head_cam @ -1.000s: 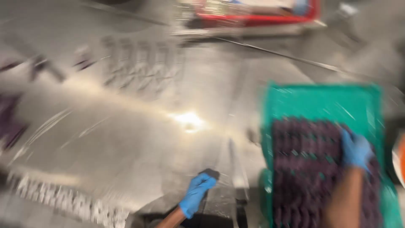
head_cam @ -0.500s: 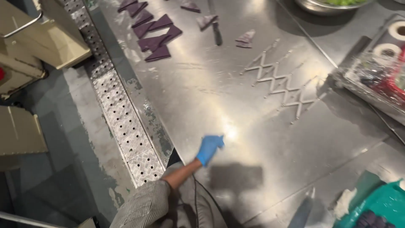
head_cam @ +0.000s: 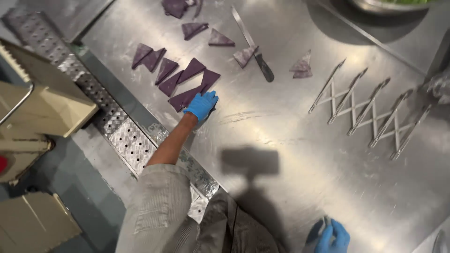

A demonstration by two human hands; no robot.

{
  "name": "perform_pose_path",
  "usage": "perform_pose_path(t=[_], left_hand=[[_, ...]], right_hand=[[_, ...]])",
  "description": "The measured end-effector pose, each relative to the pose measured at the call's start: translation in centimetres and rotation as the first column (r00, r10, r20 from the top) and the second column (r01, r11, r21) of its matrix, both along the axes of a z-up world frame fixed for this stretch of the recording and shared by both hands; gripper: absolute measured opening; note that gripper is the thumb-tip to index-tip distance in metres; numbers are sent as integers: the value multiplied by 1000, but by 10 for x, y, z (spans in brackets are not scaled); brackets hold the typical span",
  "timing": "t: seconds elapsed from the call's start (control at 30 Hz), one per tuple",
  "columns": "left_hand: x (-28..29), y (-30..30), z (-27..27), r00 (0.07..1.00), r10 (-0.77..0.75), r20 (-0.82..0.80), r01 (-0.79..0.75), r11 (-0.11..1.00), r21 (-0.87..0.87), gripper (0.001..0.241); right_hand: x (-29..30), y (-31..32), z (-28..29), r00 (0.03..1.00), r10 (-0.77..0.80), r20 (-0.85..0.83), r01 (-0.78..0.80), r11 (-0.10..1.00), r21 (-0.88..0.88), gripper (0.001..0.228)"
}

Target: The recorder is rolling and shaping purple dough pieces into small cylinders/cones and placing them onto a tray.

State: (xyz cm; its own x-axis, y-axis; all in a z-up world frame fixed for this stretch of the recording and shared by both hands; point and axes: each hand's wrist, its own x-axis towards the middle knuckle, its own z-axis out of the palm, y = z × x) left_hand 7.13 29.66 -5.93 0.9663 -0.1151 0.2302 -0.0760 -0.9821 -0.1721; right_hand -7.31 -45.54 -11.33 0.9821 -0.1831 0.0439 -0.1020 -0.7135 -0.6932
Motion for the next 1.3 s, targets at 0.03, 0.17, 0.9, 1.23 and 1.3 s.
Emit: perform_pose_path(t=[0.03, 0.17, 0.9, 1.23, 1.3], left_hand=[[-3, 0, 19, 975, 7, -220, -24, 997, -75, 32], [-17, 19, 22, 956, -109, -273, 90, 993, -81, 19], [-86, -34, 160, 659, -23, -752, -680, 411, -608, 17], [-84, -235, 54, 863, -388, -324, -504, -619, -602, 36], [-93, -255, 40, 872, -374, -317, -490, -667, -561, 39]], right_hand=[[12, 54, 29, 999, -32, -4, 32, 999, 13, 28], [23, 174, 116, 1000, -2, 2, 2, 1000, 12, 22], [47, 320, 171, 873, 334, -356, -159, 884, 440, 33], [95, 359, 138, 801, 449, -395, 514, -180, 838, 52], [99, 349, 134, 819, 402, -410, 500, -149, 853, 46]])
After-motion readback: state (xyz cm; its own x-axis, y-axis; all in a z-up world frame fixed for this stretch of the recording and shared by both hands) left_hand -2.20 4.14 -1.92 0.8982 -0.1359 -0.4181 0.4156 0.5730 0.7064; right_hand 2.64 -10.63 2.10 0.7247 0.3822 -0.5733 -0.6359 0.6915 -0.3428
